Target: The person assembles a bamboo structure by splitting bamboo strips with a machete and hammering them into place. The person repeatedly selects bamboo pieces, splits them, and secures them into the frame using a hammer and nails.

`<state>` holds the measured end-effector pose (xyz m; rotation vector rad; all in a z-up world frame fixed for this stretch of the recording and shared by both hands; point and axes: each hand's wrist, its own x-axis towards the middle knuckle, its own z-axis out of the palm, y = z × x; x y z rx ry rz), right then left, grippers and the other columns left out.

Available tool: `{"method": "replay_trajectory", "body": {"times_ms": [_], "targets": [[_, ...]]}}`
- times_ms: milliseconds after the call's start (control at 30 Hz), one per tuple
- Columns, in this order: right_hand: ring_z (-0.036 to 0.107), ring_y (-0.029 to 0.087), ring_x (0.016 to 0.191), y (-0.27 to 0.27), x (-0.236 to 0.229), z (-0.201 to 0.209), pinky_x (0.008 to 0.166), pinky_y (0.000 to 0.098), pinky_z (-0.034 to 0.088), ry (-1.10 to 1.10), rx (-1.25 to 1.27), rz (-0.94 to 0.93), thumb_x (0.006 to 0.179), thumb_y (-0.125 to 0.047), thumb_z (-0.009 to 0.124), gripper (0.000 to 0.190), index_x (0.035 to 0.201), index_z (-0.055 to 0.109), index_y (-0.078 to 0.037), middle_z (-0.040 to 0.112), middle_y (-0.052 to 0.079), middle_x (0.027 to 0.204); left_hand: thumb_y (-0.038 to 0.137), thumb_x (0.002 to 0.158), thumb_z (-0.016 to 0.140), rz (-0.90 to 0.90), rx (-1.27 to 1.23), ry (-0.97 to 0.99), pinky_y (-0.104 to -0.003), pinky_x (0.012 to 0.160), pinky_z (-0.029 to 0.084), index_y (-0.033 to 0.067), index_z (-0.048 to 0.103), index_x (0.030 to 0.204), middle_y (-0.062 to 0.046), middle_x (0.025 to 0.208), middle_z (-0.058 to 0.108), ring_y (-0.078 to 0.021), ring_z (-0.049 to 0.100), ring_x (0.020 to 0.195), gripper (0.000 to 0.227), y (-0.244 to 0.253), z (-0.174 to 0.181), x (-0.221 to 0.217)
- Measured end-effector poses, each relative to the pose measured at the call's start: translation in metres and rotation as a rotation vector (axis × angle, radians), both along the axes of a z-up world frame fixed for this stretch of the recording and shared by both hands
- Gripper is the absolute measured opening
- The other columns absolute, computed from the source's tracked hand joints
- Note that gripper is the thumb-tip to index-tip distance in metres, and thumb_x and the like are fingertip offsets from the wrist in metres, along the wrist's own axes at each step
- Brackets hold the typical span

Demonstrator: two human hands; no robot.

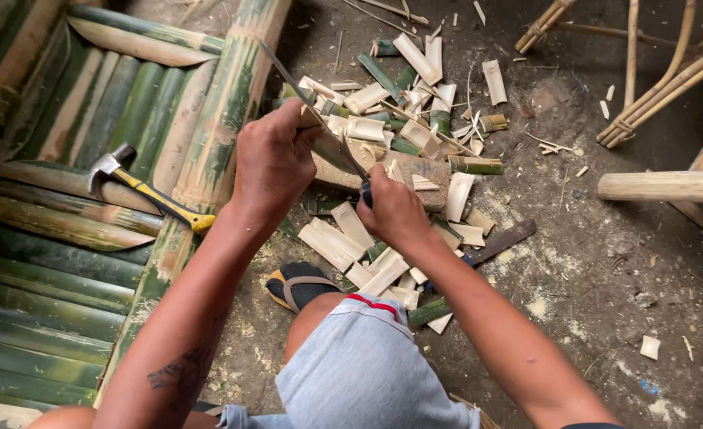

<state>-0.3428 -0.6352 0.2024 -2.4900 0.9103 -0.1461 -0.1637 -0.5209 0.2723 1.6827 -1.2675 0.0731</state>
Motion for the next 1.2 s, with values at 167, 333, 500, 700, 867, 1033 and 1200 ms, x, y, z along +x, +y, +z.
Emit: {"method": "replay_trajectory", "body": {"times_ms": [167,333,500,700,867,1033,1200], "targets": [[0.065,0.037,0.058,-0.019,-0.014,0.029,0.058,0.0488,0.052,-0.153,0.935,-0.104,0.087,-0.013,0.071,0.022,0.105,0.064,-0.001,0.066,0.021,0.071,-0.006,0.087,0.067,-0.036,-0.016,0.007,-0.048,0.068,0.054,0.0039,0.063,0.098,-0.018,0.086,0.069,-0.0381,0.070,0.083,0.016,0.005,0.003,-0.003],[0.068,0.035,0.064,-0.003,-0.024,-0.017,0.061,0.0454,0.054,-0.120,0.045,-0.012,0.086,-0.014,0.073,0.023,0.096,0.058,0.000,0.069,0.022,0.071,0.000,0.089,0.074,-0.041,-0.021,0.010,-0.048,0.066,0.052,0.0041,0.062,0.092,-0.016,0.083,0.067,-0.0386,0.068,0.079,0.014,0.002,0.000,-0.011],[0.068,0.031,0.061,-0.037,-0.041,-0.122,0.054,0.0427,0.055,0.067,0.186,-0.126,0.083,-0.014,0.070,0.020,0.094,0.059,-0.002,0.067,0.019,0.073,-0.001,0.088,0.073,-0.098,0.010,0.084,-0.045,0.066,0.052,0.0040,0.063,0.094,-0.016,0.084,0.067,-0.0381,0.069,0.082,0.013,0.001,-0.003,-0.005],[0.066,0.034,0.065,-0.050,-0.054,-0.192,0.060,0.0434,0.054,-0.149,0.579,-0.181,0.083,-0.020,0.072,0.024,0.091,0.064,0.001,0.067,0.017,0.075,-0.004,0.091,0.073,-0.162,0.053,0.172,-0.038,0.071,0.054,0.0026,0.061,0.098,-0.016,0.091,0.069,-0.0306,0.071,0.084,0.015,0.014,-0.014,0.025],[0.071,0.040,0.066,-0.013,-0.066,-0.157,0.060,0.0476,0.056,-0.061,0.631,-0.288,0.076,-0.021,0.074,0.032,0.097,0.059,-0.003,0.068,0.020,0.074,0.001,0.092,0.077,-0.177,0.023,0.184,-0.039,0.078,0.054,0.0011,0.058,0.105,-0.015,0.103,0.064,-0.0310,0.067,0.091,0.023,0.039,-0.025,0.011],[0.071,0.041,0.070,0.015,-0.061,-0.059,0.064,0.0500,0.054,0.063,0.249,-0.091,0.083,-0.017,0.071,0.028,0.104,0.059,-0.003,0.069,0.022,0.072,0.005,0.087,0.082,-0.155,-0.003,-0.088,-0.044,0.089,0.047,0.0047,0.059,0.100,-0.011,0.107,0.063,-0.0328,0.058,0.104,0.026,0.047,-0.027,0.003],[0.072,0.038,0.066,0.039,-0.050,0.010,0.060,0.0465,0.056,-0.133,0.232,0.112,0.087,-0.017,0.069,0.028,0.108,0.056,-0.003,0.069,0.019,0.075,0.005,0.080,0.085,-0.207,0.034,-0.231,-0.048,0.093,0.046,0.0061,0.061,0.103,-0.011,0.112,0.063,-0.0346,0.055,0.112,0.034,0.057,-0.042,-0.013]]}}
